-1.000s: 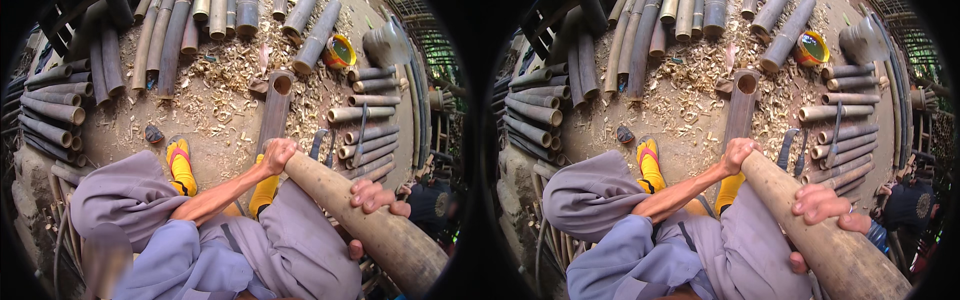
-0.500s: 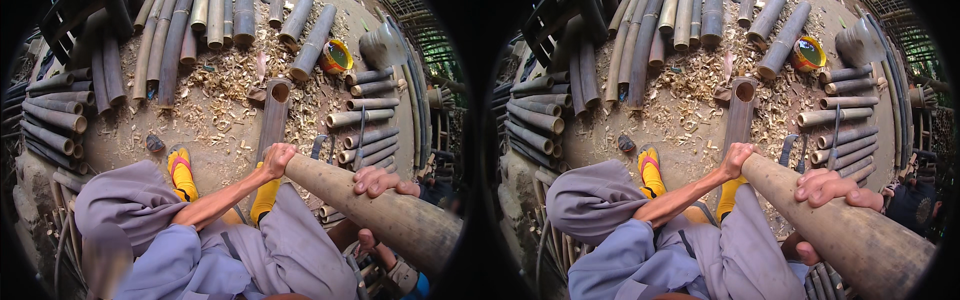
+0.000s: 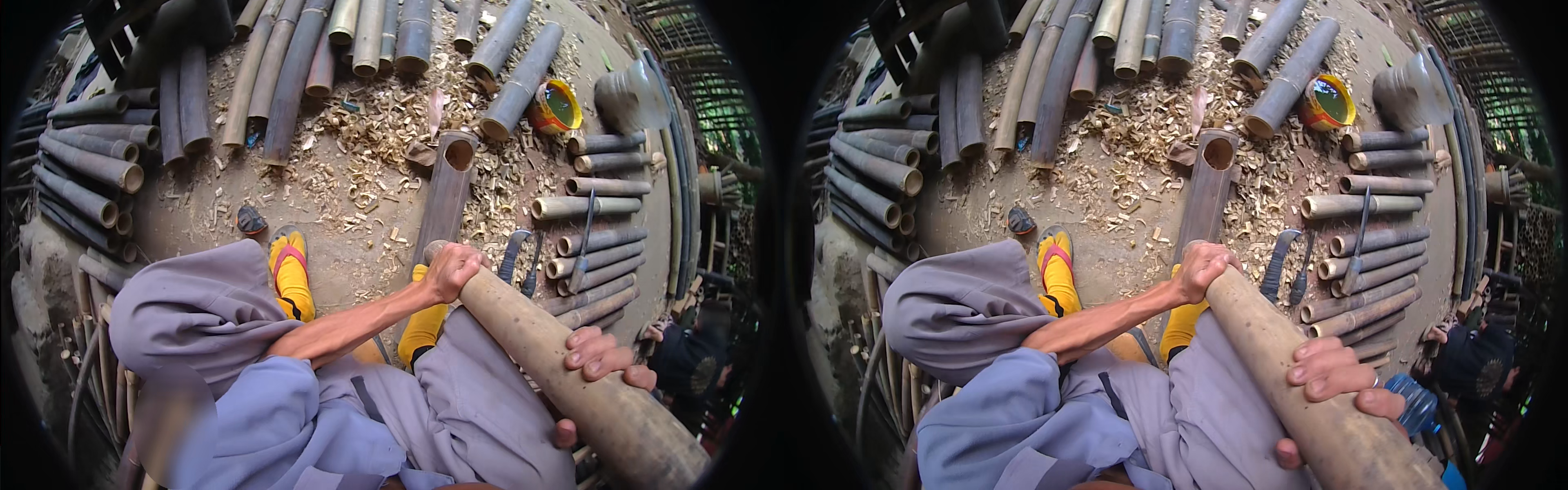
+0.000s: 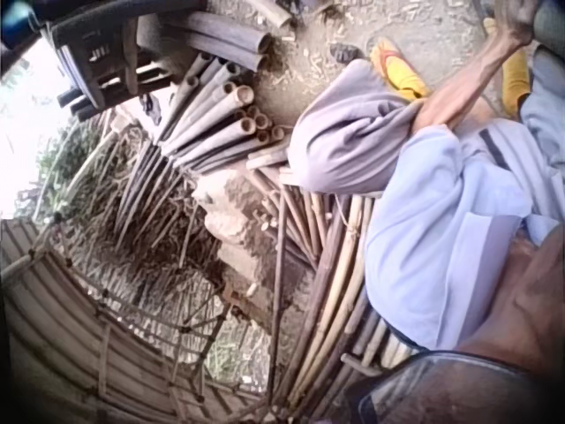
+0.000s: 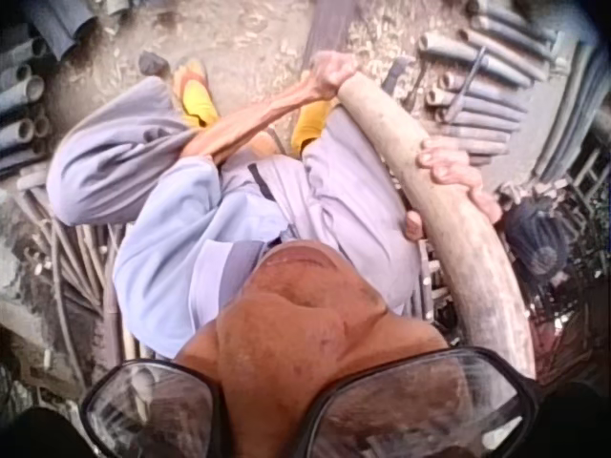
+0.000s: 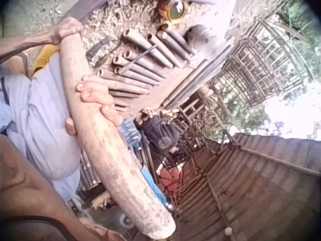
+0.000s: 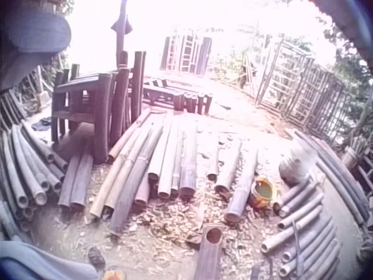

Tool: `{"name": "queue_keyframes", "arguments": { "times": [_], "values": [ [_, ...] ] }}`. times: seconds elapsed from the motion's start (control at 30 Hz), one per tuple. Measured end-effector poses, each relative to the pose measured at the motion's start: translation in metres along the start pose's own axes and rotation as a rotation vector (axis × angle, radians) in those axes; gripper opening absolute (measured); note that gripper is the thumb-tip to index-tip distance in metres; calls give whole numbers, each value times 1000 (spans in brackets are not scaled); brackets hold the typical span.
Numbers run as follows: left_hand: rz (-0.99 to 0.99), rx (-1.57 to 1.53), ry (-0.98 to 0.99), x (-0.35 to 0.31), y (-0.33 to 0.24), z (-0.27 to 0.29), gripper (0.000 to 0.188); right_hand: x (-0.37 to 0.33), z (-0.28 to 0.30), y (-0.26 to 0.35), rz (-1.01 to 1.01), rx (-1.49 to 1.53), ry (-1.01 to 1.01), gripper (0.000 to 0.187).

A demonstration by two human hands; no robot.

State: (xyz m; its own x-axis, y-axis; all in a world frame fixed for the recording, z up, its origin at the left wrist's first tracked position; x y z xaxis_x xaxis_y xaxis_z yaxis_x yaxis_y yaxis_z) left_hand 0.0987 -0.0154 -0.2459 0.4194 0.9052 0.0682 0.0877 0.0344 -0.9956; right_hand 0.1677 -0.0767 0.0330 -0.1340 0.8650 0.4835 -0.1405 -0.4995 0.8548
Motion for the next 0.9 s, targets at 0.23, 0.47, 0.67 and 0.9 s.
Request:
{"name": "queue_keyframes", "arguments": {
  "times": [0.23, 0.47, 0.67, 0.9],
  "values": [
    [158, -22, 34, 12, 7, -2, 50, 17, 12, -16, 22, 7, -183, 89],
    [-181, 242, 90, 16, 9, -31, 49, 26, 17, -7, 18, 15, -75, 95],
    [25, 11, 49, 6, -1, -1, 51, 6, 6, -1, -64, 27, 97, 97],
    [172, -90, 72, 10, 6, -7, 52, 27, 12, -13, -2, -1, -12, 86]
  ]
}}
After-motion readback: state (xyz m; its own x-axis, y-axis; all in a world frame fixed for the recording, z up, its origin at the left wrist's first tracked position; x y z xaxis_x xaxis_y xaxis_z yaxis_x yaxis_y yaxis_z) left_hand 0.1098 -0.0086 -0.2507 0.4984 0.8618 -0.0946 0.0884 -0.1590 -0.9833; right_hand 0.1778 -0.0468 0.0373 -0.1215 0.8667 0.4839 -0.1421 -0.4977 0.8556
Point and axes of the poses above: each hand's wrist, its own x-axis towards the middle knuckle, its own z-axis out of the back of the hand, y = z × x, the point moved 9 cm from there along x, towards the middle knuckle, and after that the axes turned 6 degrees about -y, right-handed, at the moved point
